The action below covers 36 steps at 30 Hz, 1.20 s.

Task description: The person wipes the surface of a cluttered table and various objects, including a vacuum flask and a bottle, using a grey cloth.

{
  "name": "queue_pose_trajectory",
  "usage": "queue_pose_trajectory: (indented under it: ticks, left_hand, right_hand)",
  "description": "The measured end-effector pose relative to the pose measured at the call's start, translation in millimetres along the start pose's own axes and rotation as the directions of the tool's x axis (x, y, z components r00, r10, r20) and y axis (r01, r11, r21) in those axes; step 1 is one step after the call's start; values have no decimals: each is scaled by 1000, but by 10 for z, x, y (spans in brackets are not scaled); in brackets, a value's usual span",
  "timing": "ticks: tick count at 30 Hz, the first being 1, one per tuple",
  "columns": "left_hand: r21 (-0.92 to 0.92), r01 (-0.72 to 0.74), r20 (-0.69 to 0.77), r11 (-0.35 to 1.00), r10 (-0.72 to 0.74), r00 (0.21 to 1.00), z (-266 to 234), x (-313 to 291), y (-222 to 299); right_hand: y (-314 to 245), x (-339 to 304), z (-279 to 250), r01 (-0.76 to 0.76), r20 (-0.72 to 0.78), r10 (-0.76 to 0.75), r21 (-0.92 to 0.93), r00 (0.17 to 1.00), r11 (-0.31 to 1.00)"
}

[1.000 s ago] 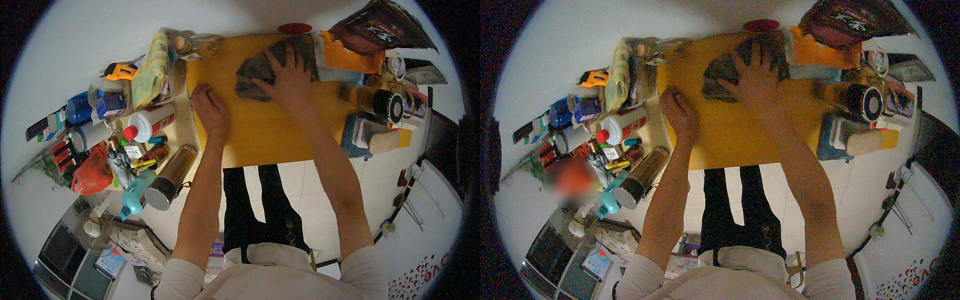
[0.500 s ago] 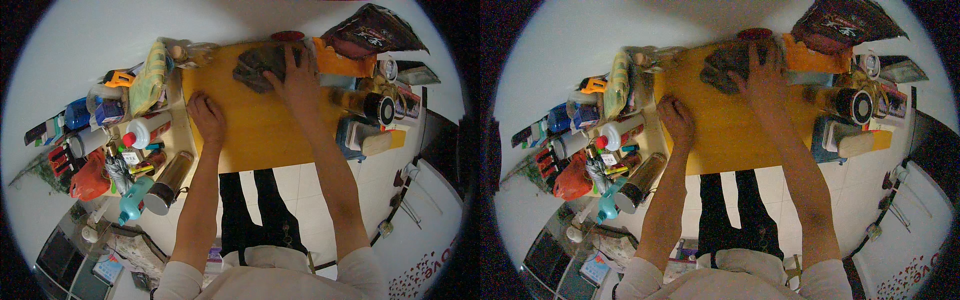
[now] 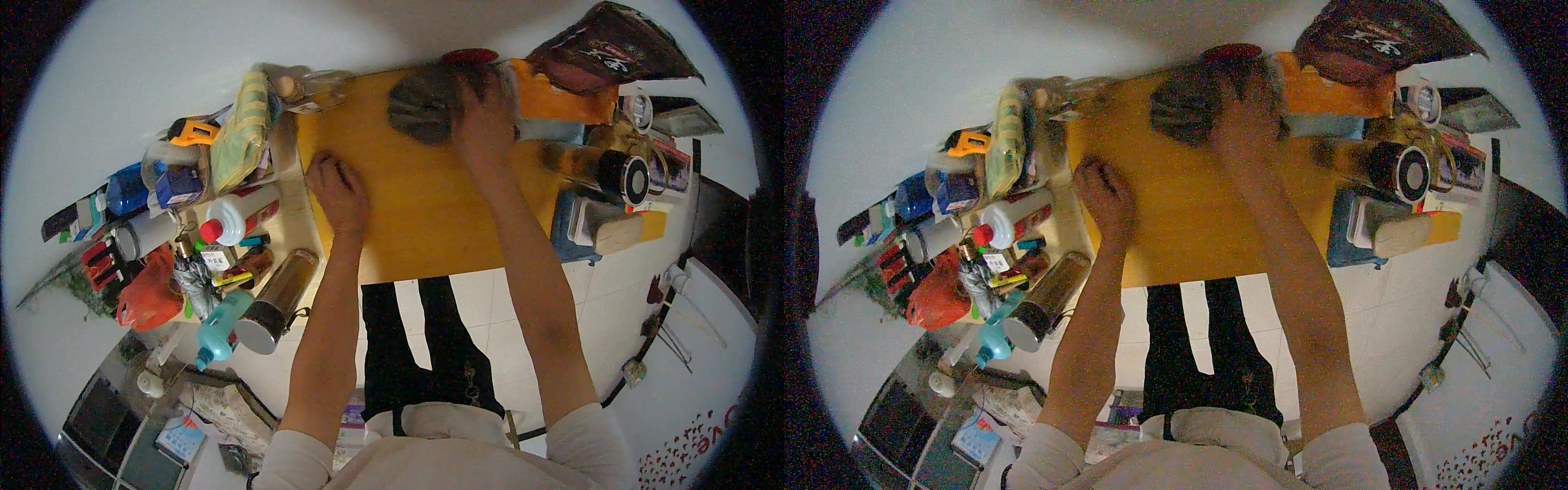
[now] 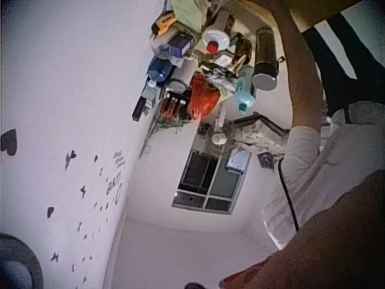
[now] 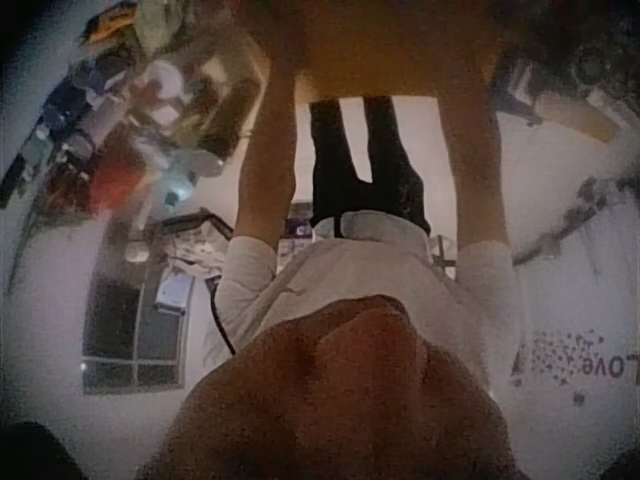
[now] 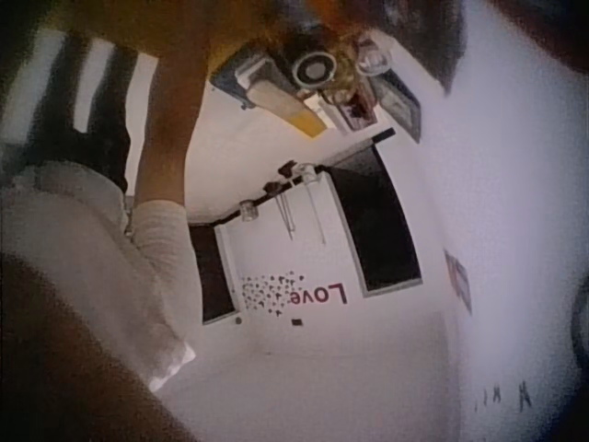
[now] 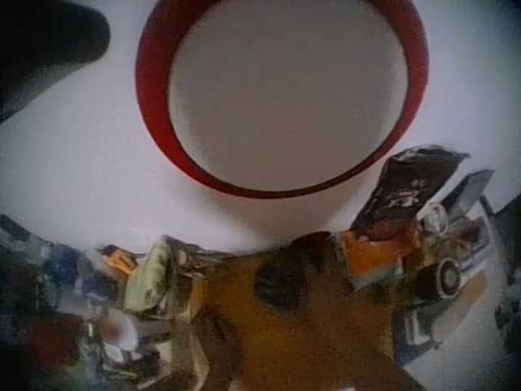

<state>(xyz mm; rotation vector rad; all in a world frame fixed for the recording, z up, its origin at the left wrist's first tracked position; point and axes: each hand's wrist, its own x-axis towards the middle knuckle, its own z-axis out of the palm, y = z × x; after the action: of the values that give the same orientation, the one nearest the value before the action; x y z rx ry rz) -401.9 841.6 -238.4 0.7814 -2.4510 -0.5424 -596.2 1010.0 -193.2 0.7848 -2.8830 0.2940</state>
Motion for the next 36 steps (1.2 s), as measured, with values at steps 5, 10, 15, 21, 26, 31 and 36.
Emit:
queue_pose_trajectory:
  ticks: [5,10,15,21,26,31,36]
  left_hand:
    - [-32,38,31,999,-37,999,-37,14,19]
    - [-49,53,48,997,-51,998,-25,12,37]
    - [-43,24,23,999,-23,999,-3,7,32]
    - [-65,-17,-28,998,15,999,-17,-87,-143]
    - [-22,48,59,999,-46,997,-30,9,62]
    - [-37,12,8,999,-11,1000,0,-3,67]
    - [76,-62,-44,995,65,997,67,-38,-100]
  right_hand:
    - [76,16,176,-43,-3,43,-10,999,999]
    - [162,46,123,-23,184,31,-44,983,999]
    - [-170,-630,-35,-27,299,74,-159,951,987]
    - [-375,-604,-369,-47,329,66,-66,942,997]
    - [-189,-119,107,-12,56,6,111,998,994]
    - [-212,-372,34,97,188,-92,-21,978,995]
    - [-255,-1284,-230,180,369,-204,99,907,979]
